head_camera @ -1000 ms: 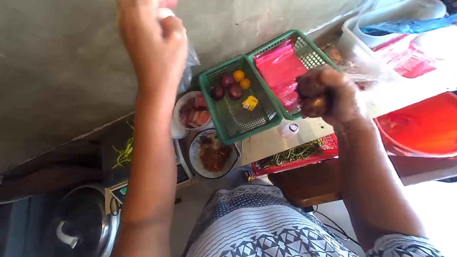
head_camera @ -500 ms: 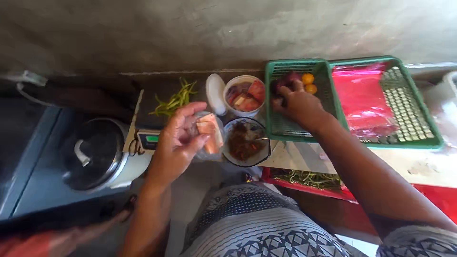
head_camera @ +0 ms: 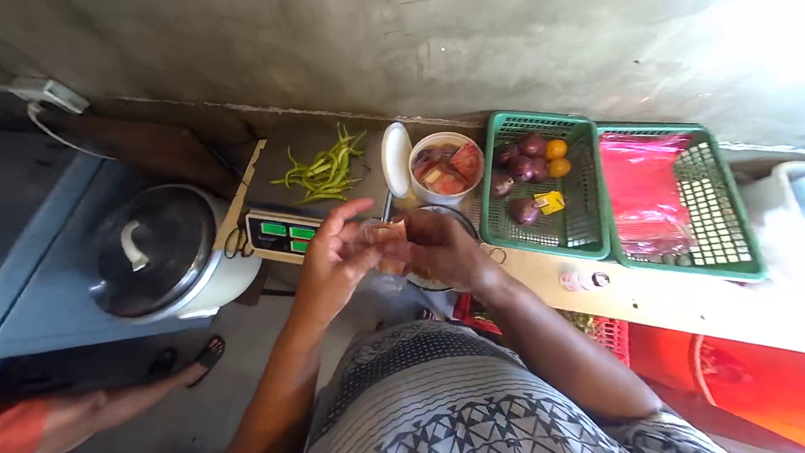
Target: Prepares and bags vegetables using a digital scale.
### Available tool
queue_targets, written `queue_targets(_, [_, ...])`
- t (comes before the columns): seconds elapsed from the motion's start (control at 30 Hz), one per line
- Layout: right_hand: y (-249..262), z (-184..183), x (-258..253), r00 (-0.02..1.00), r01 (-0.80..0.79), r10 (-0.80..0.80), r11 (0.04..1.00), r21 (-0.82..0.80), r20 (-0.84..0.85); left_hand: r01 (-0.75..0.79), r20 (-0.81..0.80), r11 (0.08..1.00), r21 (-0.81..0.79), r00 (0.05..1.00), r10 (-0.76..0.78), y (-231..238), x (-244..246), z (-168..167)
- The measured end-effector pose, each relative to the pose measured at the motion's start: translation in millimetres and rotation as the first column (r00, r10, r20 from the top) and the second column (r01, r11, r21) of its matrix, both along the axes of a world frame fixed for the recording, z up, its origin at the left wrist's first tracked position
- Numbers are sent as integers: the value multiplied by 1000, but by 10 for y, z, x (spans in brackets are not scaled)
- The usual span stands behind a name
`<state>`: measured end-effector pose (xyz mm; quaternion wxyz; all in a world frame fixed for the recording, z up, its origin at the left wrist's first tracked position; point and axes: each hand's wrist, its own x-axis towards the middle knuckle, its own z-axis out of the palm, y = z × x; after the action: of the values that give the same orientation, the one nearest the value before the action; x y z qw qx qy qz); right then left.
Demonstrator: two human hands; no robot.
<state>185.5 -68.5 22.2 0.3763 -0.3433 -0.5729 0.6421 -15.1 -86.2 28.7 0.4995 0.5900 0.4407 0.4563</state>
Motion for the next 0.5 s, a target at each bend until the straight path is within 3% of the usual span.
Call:
queue_targets(0.07, [11, -36, 28, 998, 51, -53, 996, 78, 19, -59, -110, 997, 56, 992, 65, -12, 1, -54])
queue_targets(0.17, [87, 9, 309, 966, 118, -182, 942, 315, 183, -112, -161, 989, 96, 979, 126, -55, -117, -84])
queue_targets(0.23, [209, 62, 584, 911, 169, -291, 910, 379, 292, -150, -172, 981, 126, 970, 171, -88, -279, -88])
queue_targets(0.37, [768, 26, 1029, 720, 293, -449, 888, 355, 529, -239, -212, 958, 161, 939, 270, -171, -599, -81])
queue_targets(0.5, [1153, 38, 1044, 507, 178, -421, 905, 387, 752, -281, -292, 946, 163, 902, 318, -258, -712, -142])
